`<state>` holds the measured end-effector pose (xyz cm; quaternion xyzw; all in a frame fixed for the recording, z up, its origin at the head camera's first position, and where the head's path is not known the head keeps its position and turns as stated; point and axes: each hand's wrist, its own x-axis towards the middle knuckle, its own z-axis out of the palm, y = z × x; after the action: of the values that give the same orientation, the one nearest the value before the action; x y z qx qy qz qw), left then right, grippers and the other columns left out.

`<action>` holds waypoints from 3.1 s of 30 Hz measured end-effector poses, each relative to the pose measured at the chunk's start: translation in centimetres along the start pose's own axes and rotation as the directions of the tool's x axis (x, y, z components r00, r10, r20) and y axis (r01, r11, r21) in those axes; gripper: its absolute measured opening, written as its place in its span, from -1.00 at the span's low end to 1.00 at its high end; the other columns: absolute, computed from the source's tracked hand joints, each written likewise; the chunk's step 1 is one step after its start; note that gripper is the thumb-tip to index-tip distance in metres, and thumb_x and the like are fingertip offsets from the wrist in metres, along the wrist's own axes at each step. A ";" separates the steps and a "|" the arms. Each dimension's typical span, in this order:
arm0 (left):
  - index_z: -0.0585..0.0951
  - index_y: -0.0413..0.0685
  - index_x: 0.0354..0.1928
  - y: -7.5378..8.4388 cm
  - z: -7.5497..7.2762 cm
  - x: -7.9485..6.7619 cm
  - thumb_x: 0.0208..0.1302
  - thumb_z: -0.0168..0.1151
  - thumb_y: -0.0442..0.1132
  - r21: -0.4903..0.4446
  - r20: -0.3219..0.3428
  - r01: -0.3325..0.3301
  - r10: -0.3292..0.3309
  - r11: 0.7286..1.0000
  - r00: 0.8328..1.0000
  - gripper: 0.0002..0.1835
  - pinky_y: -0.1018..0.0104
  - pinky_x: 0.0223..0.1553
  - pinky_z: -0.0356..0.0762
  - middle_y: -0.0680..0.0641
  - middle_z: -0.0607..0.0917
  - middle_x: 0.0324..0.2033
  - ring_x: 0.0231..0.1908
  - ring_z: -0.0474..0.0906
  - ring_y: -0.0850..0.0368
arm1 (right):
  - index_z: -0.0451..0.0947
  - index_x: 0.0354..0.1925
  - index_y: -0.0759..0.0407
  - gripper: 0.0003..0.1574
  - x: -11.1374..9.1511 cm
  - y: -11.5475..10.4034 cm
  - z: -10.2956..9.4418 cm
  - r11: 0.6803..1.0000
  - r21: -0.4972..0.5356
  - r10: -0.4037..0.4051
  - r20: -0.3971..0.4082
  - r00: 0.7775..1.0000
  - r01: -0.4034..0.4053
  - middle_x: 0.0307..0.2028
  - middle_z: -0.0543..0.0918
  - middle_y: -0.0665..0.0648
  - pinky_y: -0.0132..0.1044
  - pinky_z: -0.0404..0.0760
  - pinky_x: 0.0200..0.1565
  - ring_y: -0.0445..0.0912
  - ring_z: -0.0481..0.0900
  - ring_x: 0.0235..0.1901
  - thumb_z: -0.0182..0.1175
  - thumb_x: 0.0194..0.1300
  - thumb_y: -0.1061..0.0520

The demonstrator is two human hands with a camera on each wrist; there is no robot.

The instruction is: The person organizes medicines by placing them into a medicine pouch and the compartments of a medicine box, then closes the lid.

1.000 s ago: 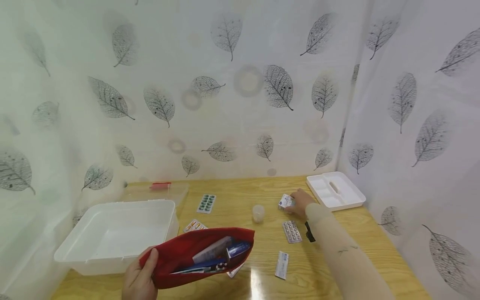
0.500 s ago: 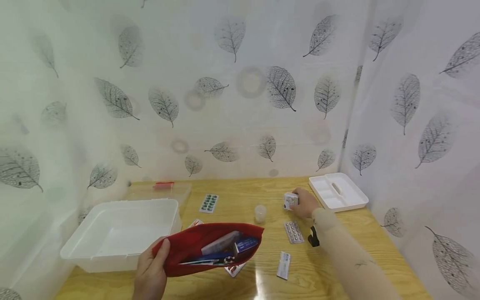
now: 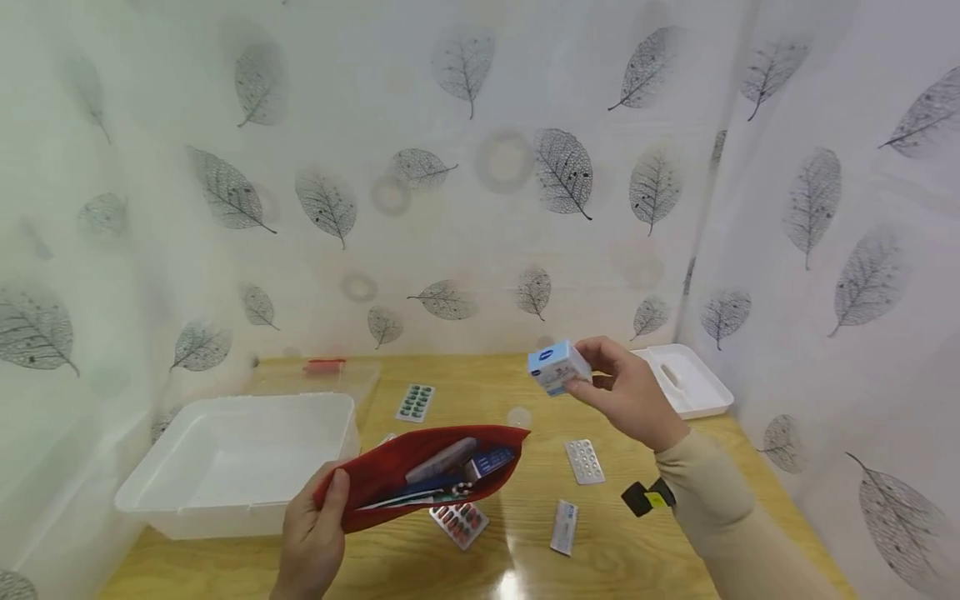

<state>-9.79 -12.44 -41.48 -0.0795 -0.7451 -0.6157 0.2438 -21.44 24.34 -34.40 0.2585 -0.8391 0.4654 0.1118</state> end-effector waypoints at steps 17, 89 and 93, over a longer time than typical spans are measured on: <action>0.64 -0.10 -0.06 0.4 1.6 -0.4 0.41 -0.03 -0.46 -0.007 -0.030 -0.074 0.074 0.997 0.997 -0.73 0.48 -0.15 0.50 -0.01 0.71 -0.26 -0.23 0.61 0.19 | 0.53 0.04 0.03 -0.44 -2.1 -7.8 8.0 0.846 -0.125 -0.488 0.209 0.847 0.518 -0.13 0.60 -0.08 -0.45 0.59 -0.20 -0.27 0.55 -0.22 0.43 0.03 0.23; 0.54 -0.27 0.10 -0.1 -1.3 -0.1 0.53 -0.14 -0.10 -0.034 -0.093 0.406 -0.407 0.913 0.909 -0.59 0.59 -0.06 0.39 -0.07 0.65 -0.14 -0.10 0.52 0.31 | 0.46 -0.44 0.21 -0.18 -7.5 13.3 6.2 0.618 -0.558 0.676 0.017 0.737 -0.553 -0.50 0.50 0.09 -0.22 0.41 -0.53 -0.06 0.43 -0.52 0.25 -0.02 -0.53; 0.51 -0.26 0.14 -0.1 -1.4 -0.1 0.53 -0.14 -0.07 -0.013 -0.090 0.428 -0.428 0.903 0.899 -0.56 0.62 -0.05 0.37 -0.14 0.63 -0.07 -0.08 0.50 0.34 | 0.40 -0.53 0.15 -0.22 -7.8 12.9 6.5 0.609 -0.567 0.677 0.008 0.736 -0.554 -0.59 0.43 0.06 -0.25 0.32 -0.59 -0.08 0.36 -0.59 0.26 -0.03 -0.53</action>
<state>-9.38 -13.77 -41.39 0.1149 -0.7346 -0.6547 0.1364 -21.47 27.05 -50.57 -0.0390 -0.9768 0.1930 -0.0836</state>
